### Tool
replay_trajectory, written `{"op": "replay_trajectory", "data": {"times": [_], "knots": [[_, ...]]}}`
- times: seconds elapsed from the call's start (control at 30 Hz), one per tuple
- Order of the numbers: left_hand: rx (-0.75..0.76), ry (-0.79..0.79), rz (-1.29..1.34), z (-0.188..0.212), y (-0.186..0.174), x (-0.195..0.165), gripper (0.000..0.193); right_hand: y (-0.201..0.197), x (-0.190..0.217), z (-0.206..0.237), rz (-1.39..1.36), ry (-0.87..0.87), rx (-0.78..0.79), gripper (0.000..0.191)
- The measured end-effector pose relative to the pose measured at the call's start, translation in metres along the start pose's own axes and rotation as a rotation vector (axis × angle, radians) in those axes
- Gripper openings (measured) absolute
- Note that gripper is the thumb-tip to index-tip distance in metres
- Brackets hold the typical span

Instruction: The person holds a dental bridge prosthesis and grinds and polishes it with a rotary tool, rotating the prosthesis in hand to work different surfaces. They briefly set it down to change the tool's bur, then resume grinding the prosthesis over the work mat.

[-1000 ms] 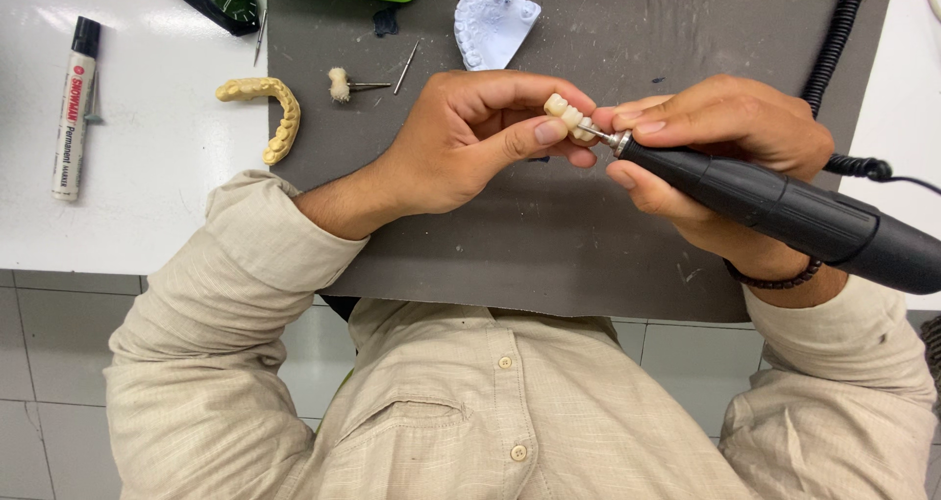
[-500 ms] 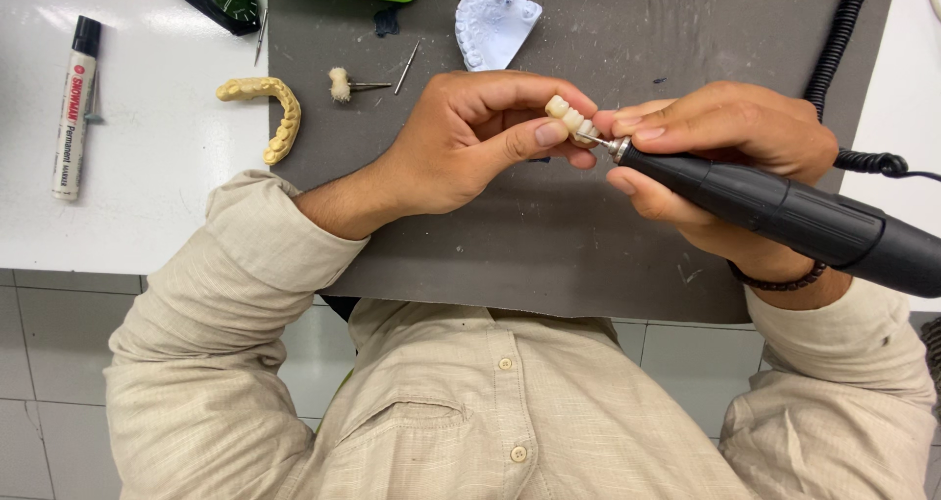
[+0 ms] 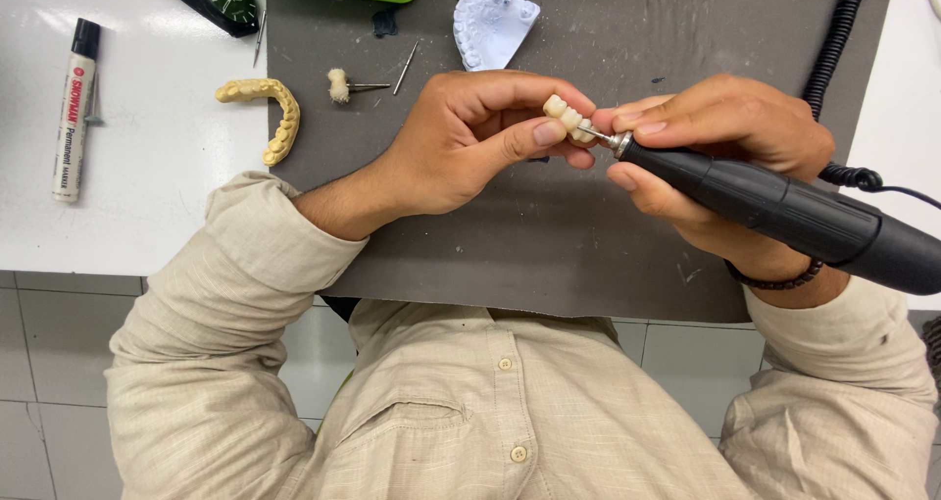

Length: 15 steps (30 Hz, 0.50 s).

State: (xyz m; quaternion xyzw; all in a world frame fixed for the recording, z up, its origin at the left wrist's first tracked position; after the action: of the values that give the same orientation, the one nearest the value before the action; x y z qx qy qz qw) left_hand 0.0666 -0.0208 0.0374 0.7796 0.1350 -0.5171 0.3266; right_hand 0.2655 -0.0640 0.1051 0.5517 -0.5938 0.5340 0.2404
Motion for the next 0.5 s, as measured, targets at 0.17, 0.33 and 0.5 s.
{"op": "replay_trajectory", "data": {"times": [0.17,0.33,0.5], "knots": [[-0.005,0.009,-0.014,0.000,-0.001,0.000,0.029,0.000,-0.002,0.000,0.006,-0.013,0.040,0.026],[0.000,0.024,-0.015,0.001,0.000,-0.001,0.028,-0.005,-0.012,0.005,-0.091,-0.034,0.004,0.024],[0.002,0.039,-0.032,0.001,-0.001,-0.004,0.023,-0.008,-0.031,0.013,-0.231,0.045,-0.047,0.027]]}}
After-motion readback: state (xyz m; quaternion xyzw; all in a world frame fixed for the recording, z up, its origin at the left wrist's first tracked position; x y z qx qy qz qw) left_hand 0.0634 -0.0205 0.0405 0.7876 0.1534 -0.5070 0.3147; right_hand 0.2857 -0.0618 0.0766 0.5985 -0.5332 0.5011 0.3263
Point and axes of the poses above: each hand's wrist, its own z-axis away from the middle knuckle, its own y-axis out of the palm, x = y × z, the point moved 5 cm from there along -z, towards the middle knuckle, and after that the axes turned 8 degrees about y, right-handed, at the moved point
